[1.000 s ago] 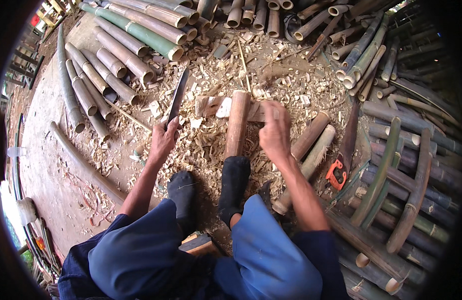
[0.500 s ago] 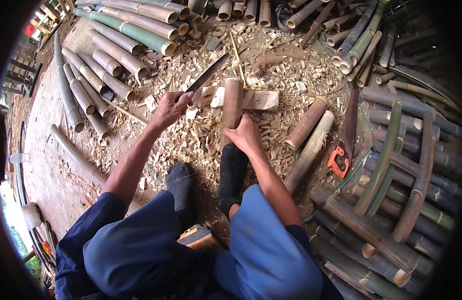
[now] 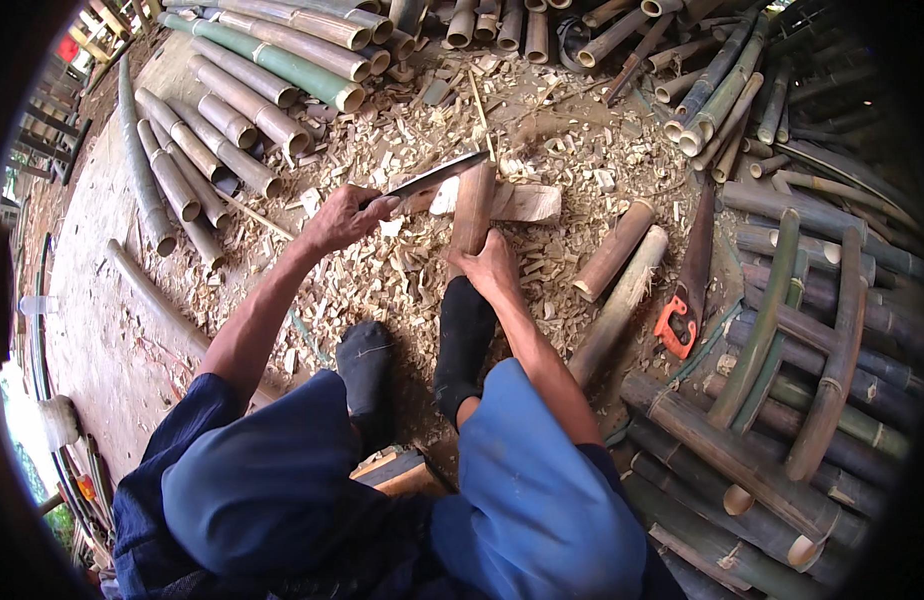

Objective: The person whittles and shapes bamboo poles using a knife, including cutting notches and scraping the surface, while sitting on a ground covered in wood shavings.

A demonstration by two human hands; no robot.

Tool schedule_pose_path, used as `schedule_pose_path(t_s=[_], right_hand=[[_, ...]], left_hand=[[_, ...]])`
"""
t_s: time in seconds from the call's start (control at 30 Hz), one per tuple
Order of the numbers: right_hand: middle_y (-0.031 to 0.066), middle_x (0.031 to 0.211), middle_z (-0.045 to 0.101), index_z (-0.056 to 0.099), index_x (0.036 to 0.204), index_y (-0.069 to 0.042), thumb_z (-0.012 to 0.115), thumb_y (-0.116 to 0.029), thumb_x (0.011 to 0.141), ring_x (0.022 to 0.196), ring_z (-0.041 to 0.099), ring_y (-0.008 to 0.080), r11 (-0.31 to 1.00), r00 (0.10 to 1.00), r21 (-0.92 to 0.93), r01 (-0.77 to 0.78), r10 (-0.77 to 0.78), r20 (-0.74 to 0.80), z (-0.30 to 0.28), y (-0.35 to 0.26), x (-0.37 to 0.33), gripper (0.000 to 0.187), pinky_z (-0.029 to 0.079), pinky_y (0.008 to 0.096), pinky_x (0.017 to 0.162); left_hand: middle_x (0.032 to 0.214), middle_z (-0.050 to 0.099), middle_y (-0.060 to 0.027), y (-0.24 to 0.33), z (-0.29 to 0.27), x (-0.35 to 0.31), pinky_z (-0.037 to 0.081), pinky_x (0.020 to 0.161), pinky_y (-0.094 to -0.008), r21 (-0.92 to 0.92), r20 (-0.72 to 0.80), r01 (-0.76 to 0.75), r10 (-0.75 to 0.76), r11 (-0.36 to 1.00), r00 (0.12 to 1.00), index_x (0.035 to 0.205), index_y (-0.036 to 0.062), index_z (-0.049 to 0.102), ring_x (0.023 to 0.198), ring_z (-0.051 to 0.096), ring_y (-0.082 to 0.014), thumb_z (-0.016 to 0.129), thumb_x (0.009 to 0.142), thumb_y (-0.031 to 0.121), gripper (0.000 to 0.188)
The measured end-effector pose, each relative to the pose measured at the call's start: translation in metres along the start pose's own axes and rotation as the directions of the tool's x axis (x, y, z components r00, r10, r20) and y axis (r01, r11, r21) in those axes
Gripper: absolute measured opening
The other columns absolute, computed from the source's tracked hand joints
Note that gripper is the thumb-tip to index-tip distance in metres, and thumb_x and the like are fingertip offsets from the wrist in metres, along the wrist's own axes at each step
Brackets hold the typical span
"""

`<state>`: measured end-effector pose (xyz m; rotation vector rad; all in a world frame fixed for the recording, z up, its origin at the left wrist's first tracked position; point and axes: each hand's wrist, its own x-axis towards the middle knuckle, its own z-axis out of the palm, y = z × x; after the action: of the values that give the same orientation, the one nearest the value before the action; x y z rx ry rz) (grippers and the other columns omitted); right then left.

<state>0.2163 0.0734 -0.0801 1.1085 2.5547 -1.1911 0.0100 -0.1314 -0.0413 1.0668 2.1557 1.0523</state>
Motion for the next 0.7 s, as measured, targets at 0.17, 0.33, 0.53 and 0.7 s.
schedule_pose_path(t_s=[0.17, 0.33, 0.53, 0.7], right_hand=[[0.0262, 0.141, 0.051, 0.045, 0.146, -0.001, 0.082, -0.056, 0.084, 0.128, 0.055, 0.0379, 0.969, 0.935, 0.245, -0.027, 0.112, -0.337, -0.024, 0.01, -0.057, 0.091, 0.047, 0.0522, 0.107], [0.028, 0.141, 0.051, 0.042, 0.145, 0.001, 0.087, -0.051, 0.078, 0.128, 0.053, 0.043, 0.713, 0.622, -0.243, -0.657, 0.331, -0.71, -0.082, 0.123, -0.117, 0.096, 0.046, 0.0532, 0.107], [0.0255, 0.13, 0.062, 0.042, 0.144, 0.006, 0.086, -0.036, 0.079, 0.113, 0.064, 0.0432, 0.739, 0.678, -0.106, -0.665, 0.538, -0.501, -0.076, 0.171, -0.132, 0.09, 0.053, 0.0496, 0.098], [0.0119, 0.114, 0.064, 0.052, 0.135, 0.002, 0.078, -0.014, 0.079, 0.095, 0.066, 0.0244, 0.542, 0.79, 0.831, -0.123, 0.56, -0.248, -0.094, 0.173, -0.149, 0.064, 0.056, 0.038, 0.085]], left_hand=[[0.056, 0.062, -0.0059, 0.001, -0.023, 0.019, 0.046, 0.05, -0.0377, 0.236, 0.173, -0.106, 0.066, 0.966, 0.983, 0.091, 0.0045, 0.08, 0.048, 0.057, -0.0173, 0.059, 0.103, 0.056, 0.057], [0.053, 0.057, -0.0075, 0.005, -0.013, 0.044, 0.043, 0.048, -0.0407, 0.297, 0.268, -0.302, 0.225, 0.906, 0.937, 0.096, 0.007, 0.082, 0.046, 0.051, -0.0199, 0.06, 0.102, 0.059, 0.057], [0.05, 0.05, -0.0017, 0.0, 0.001, 0.061, 0.039, 0.043, -0.0386, 0.357, 0.317, -0.328, 0.217, 0.875, 0.923, 0.083, 0.0095, 0.079, 0.043, 0.045, -0.0152, 0.058, 0.101, 0.064, 0.061], [0.048, 0.048, 0.0006, -0.011, -0.002, 0.058, 0.037, 0.041, -0.0353, 0.38, 0.306, -0.34, 0.23, 0.861, 0.924, 0.085, 0.012, 0.079, 0.042, 0.042, -0.0125, 0.057, 0.101, 0.065, 0.059]])
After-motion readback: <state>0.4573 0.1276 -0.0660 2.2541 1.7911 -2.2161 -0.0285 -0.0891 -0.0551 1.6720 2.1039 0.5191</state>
